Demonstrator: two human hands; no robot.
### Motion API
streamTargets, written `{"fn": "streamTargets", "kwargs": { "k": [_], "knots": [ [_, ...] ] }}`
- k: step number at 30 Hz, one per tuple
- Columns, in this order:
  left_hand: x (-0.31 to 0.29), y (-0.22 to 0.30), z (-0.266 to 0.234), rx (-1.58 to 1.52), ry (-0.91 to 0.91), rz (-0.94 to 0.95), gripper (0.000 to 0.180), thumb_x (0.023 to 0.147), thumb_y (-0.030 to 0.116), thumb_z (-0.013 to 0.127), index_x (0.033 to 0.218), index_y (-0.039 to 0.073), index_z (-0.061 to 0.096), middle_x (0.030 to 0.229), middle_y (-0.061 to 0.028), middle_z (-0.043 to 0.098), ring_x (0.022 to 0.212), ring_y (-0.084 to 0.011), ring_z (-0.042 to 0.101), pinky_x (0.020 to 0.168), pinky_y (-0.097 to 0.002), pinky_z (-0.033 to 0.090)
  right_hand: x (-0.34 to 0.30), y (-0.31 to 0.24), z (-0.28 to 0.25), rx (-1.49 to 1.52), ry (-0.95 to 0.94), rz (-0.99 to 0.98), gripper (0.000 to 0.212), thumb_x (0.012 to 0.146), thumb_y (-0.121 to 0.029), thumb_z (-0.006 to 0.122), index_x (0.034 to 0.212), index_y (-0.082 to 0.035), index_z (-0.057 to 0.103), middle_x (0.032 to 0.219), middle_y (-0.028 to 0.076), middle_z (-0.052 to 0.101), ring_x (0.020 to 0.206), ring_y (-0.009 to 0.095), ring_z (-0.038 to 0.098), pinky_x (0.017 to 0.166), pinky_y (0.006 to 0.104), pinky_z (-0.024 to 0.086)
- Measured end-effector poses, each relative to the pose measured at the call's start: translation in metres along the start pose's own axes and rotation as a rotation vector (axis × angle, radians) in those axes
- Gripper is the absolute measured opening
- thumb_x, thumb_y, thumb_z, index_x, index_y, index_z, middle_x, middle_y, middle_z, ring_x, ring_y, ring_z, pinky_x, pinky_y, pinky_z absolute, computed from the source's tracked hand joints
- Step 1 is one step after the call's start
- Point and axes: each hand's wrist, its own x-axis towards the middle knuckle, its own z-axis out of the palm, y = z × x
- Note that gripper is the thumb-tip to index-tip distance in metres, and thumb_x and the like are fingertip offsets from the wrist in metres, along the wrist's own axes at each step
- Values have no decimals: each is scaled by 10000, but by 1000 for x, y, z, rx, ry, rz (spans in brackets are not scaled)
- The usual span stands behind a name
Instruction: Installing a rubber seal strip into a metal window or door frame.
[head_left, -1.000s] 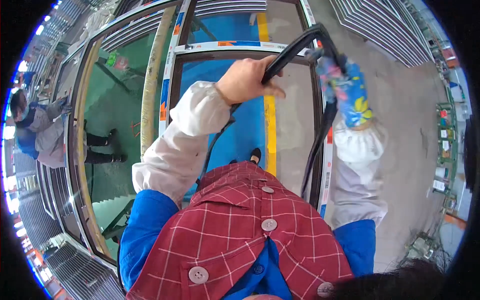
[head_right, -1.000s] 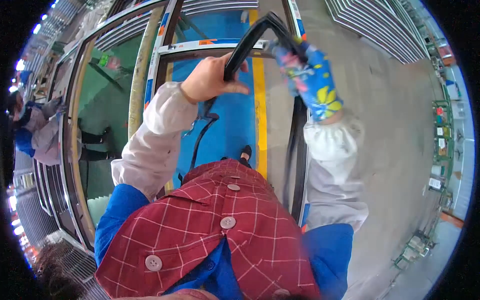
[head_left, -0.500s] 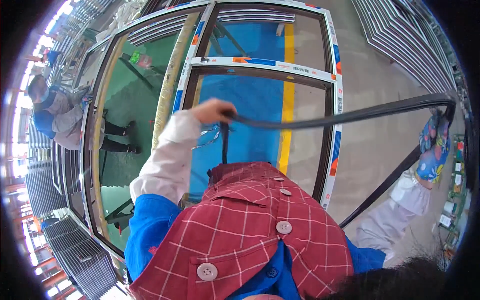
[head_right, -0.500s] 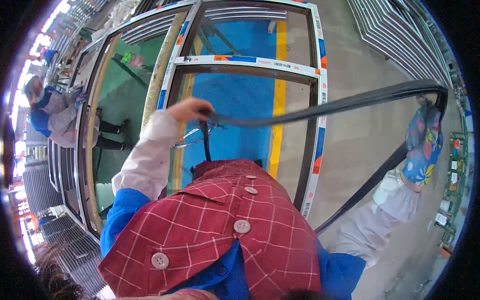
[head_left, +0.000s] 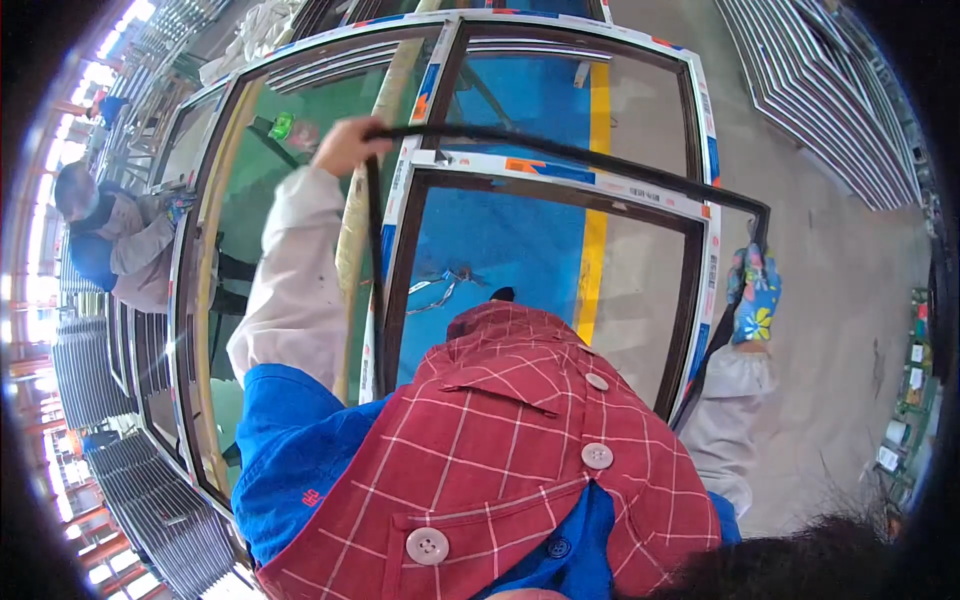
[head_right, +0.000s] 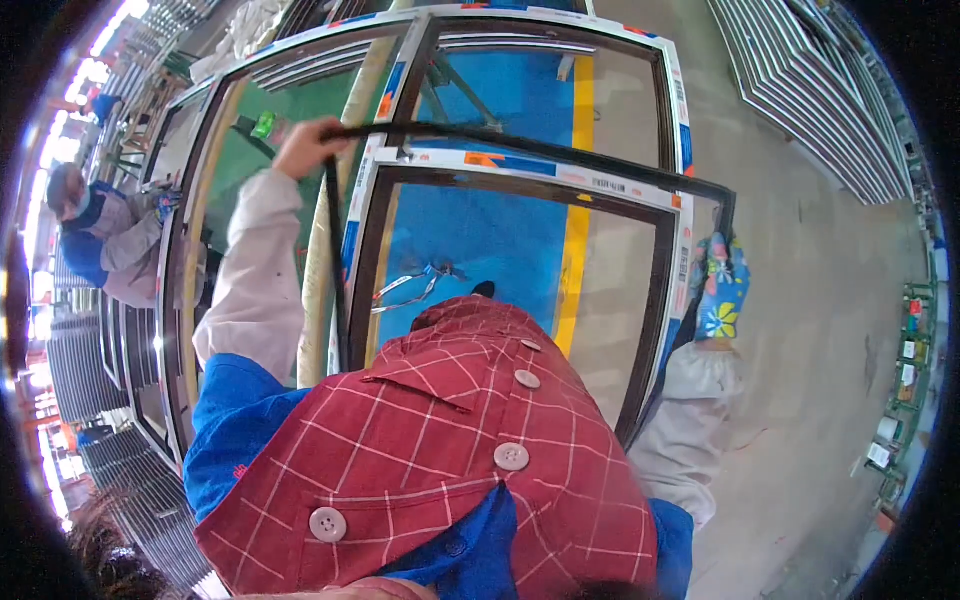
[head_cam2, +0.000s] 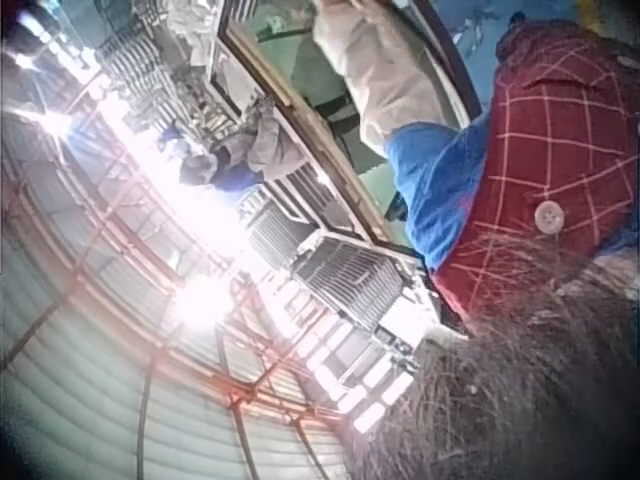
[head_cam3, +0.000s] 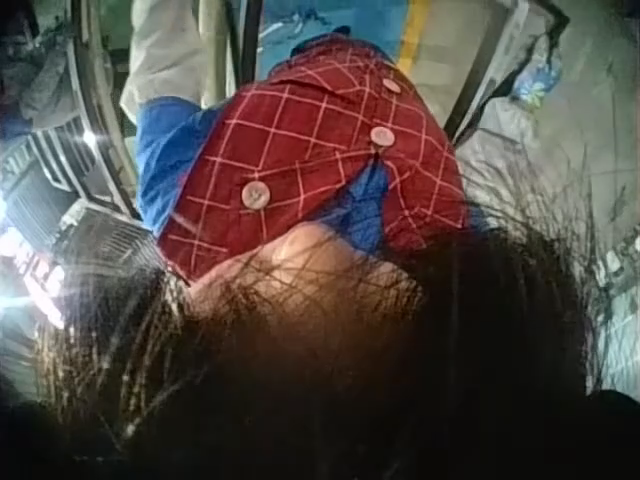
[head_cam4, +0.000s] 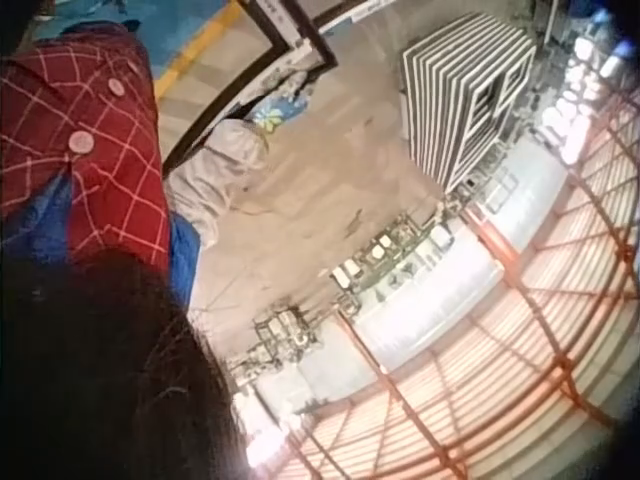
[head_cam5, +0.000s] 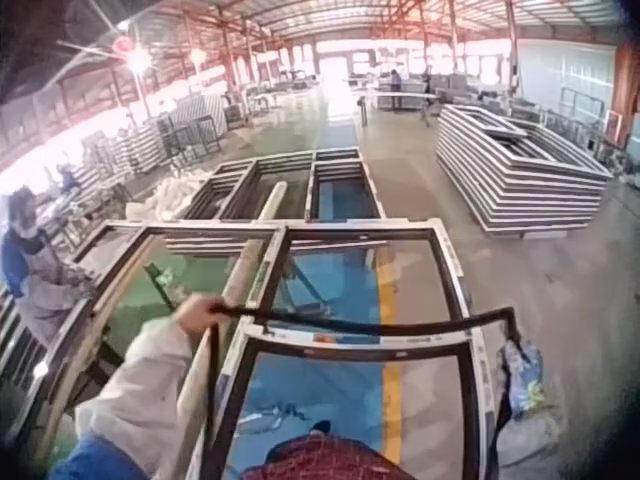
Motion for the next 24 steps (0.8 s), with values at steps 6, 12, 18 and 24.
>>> {"fn": "streamTargets", "kwargs": {
  "k": [6, 12, 18, 24],
  "knots": [
    [62, 8, 52, -22, -202, 341, 539, 737, 309, 702, 1183, 62, 528, 1229, -98, 516, 1164, -253, 462, 961, -337, 379, -21, -17, 40, -29, 10, 81, 193, 908, -277, 527, 886, -89, 560, 669, -28, 534, 477, 45, 448, 374, 187, 309],
    [93, 179, 109, -369, -610, 842, 681, 797, 326, 662, 1354, 97, 344, 1141, -168, 556, 1041, -279, 541, 876, -356, 426, -54, -67, 57, -38, 42, 20, 251, 902, -304, 529, 910, -53, 537, 703, -3, 515, 471, 52, 434, 360, 188, 293],
    [86, 263, 99, -442, -367, 877, 364, 847, 259, 600, 1140, 51, 545, 767, -187, 611, 642, -299, 578, 597, -370, 458, -69, -70, 9, 22, -47, -146, 348, 860, -351, 562, 1008, -40, 513, 723, 15, 512, 511, 85, 459, 404, 208, 345],
    [114, 313, 94, -1181, -380, 202, 142, 918, 131, 516, 944, -8, 505, 613, 12, 375, 490, -74, 337, 444, -241, 325, -128, -11, -19, 315, -325, 288, 645, 717, -422, 715, 1208, -103, 446, 738, 31, 529, 535, 106, 498, 435, 212, 406]
  ]
}}
